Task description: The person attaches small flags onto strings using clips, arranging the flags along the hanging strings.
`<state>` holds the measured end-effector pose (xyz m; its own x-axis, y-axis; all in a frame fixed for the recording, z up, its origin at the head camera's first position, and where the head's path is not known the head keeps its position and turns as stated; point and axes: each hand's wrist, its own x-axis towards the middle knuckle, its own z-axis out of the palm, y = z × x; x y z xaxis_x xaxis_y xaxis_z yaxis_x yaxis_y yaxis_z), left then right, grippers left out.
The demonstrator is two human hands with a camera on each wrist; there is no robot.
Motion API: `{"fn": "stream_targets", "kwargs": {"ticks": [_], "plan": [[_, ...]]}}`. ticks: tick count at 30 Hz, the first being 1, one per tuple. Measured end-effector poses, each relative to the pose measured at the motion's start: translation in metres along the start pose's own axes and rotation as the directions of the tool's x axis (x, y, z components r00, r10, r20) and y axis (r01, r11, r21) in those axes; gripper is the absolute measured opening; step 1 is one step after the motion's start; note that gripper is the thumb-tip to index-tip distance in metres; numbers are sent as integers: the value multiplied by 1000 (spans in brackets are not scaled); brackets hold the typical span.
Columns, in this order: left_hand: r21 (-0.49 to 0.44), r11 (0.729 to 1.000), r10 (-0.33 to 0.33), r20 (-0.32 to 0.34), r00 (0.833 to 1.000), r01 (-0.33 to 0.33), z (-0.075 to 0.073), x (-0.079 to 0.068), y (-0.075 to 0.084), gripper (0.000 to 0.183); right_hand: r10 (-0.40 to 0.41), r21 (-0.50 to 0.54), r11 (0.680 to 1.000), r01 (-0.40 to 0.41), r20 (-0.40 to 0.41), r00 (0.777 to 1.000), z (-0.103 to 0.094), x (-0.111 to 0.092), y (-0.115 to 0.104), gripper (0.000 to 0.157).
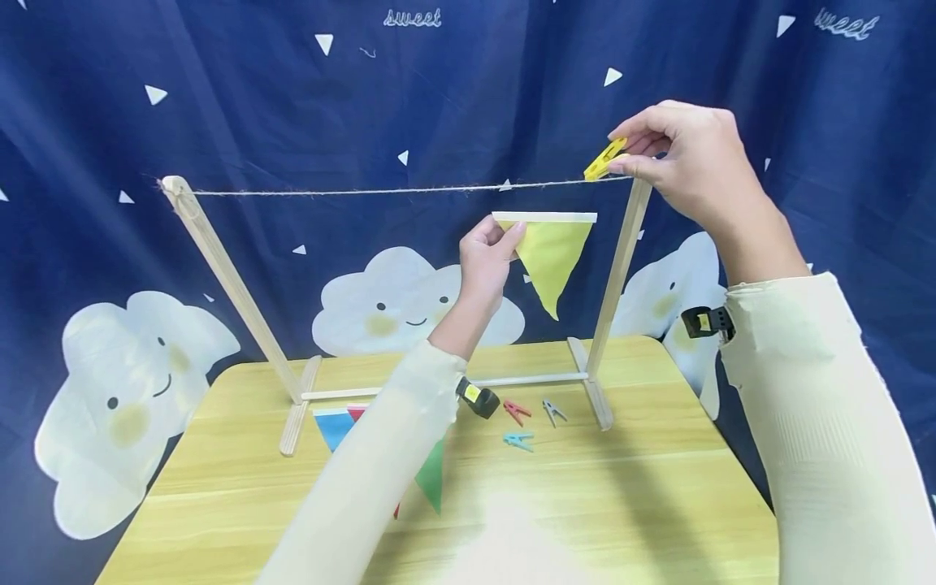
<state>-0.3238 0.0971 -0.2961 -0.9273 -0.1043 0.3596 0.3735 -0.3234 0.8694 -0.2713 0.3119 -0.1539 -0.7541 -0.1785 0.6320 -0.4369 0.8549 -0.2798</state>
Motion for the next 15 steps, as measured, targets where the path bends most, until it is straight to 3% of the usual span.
{"fn": "stream_targets", "kwargs": {"ticks": [8,15], "plan": [[-77,997,13,18,1000,-11,16,0,-5,16,41,-22,999,-41,22,999,-3,2,4,31],[-65,997,51,14,999,-50,27,6,-1,17,43,-33,999,-42,19,999,-5,6,4,29]]}}
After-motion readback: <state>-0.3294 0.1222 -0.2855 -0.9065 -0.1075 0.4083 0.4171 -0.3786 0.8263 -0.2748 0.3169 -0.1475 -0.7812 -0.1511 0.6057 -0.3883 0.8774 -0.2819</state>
